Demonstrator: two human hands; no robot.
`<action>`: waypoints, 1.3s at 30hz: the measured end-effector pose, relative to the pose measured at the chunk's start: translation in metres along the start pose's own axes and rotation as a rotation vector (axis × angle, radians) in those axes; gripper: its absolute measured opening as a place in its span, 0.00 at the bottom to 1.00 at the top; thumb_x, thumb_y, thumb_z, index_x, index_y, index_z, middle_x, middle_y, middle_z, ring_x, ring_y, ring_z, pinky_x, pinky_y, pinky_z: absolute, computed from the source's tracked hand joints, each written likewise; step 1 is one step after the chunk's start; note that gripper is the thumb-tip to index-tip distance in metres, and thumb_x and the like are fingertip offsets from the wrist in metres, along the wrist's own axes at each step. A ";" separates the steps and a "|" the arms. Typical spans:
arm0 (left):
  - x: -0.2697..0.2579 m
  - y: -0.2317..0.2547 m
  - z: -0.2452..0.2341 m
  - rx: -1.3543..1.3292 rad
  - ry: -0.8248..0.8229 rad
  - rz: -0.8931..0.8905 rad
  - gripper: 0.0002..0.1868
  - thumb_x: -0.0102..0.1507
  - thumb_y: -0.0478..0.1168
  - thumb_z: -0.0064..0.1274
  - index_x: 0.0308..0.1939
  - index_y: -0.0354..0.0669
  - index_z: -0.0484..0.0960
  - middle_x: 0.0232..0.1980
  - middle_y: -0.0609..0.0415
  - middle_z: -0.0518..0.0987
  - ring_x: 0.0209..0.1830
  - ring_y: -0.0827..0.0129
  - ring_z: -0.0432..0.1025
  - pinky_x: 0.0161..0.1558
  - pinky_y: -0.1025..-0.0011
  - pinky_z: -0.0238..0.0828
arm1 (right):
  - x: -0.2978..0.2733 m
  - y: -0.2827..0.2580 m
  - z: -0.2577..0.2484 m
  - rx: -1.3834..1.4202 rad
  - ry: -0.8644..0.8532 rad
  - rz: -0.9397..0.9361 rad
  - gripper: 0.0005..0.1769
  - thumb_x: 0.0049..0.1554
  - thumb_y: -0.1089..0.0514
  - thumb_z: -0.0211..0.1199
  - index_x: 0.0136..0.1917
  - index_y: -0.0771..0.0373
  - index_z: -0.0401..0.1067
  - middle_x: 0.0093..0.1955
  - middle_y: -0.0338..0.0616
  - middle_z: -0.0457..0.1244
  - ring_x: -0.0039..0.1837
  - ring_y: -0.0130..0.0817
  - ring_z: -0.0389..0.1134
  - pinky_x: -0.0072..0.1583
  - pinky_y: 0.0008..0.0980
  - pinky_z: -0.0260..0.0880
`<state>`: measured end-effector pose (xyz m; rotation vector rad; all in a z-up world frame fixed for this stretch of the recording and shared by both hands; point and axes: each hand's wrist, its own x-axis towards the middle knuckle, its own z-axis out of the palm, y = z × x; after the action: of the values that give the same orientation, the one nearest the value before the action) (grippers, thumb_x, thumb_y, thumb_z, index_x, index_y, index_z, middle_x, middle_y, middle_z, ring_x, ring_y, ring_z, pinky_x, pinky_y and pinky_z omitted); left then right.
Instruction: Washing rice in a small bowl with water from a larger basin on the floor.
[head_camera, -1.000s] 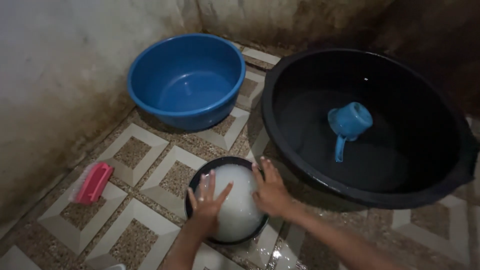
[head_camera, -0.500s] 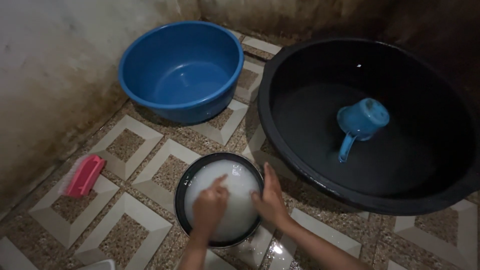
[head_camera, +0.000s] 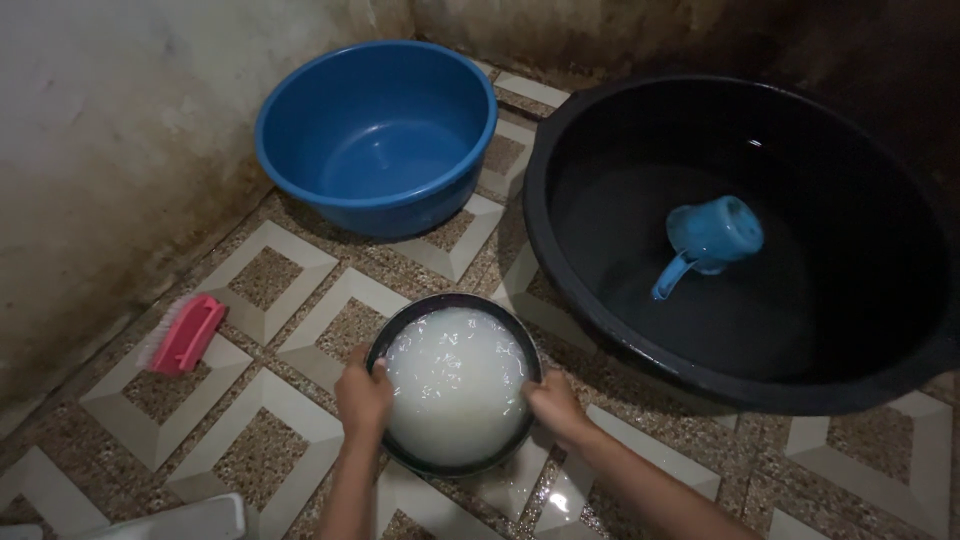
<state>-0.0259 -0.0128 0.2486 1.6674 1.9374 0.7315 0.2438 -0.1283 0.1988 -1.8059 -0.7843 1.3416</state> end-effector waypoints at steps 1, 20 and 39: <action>-0.003 0.007 -0.006 -0.001 0.003 -0.003 0.23 0.64 0.39 0.52 0.64 0.42 0.76 0.49 0.33 0.82 0.52 0.39 0.77 0.53 0.50 0.73 | -0.005 -0.002 -0.001 -0.003 -0.003 -0.001 0.16 0.56 0.59 0.54 0.45 0.76 0.75 0.34 0.52 0.67 0.34 0.38 0.67 0.38 0.40 0.69; -0.066 0.059 -0.027 -0.300 0.125 0.161 0.19 0.66 0.38 0.52 0.60 0.41 0.81 0.53 0.37 0.83 0.51 0.48 0.80 0.52 0.58 0.75 | -0.006 0.032 -0.027 0.085 0.060 -0.088 0.24 0.59 0.50 0.57 0.61 0.68 0.73 0.51 0.56 0.72 0.52 0.42 0.73 0.57 0.40 0.73; -0.097 0.081 -0.028 -0.165 0.131 0.238 0.18 0.66 0.44 0.53 0.60 0.51 0.84 0.23 0.46 0.82 0.14 0.66 0.70 0.21 0.63 0.68 | -0.066 -0.022 -0.023 0.782 0.171 0.335 0.31 0.66 0.38 0.39 0.59 0.63 0.70 0.51 0.54 0.68 0.52 0.48 0.72 0.55 0.58 0.74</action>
<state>0.0285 -0.1019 0.3247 1.8040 1.7260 1.0852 0.2478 -0.1753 0.2548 -1.4034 0.1559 1.4058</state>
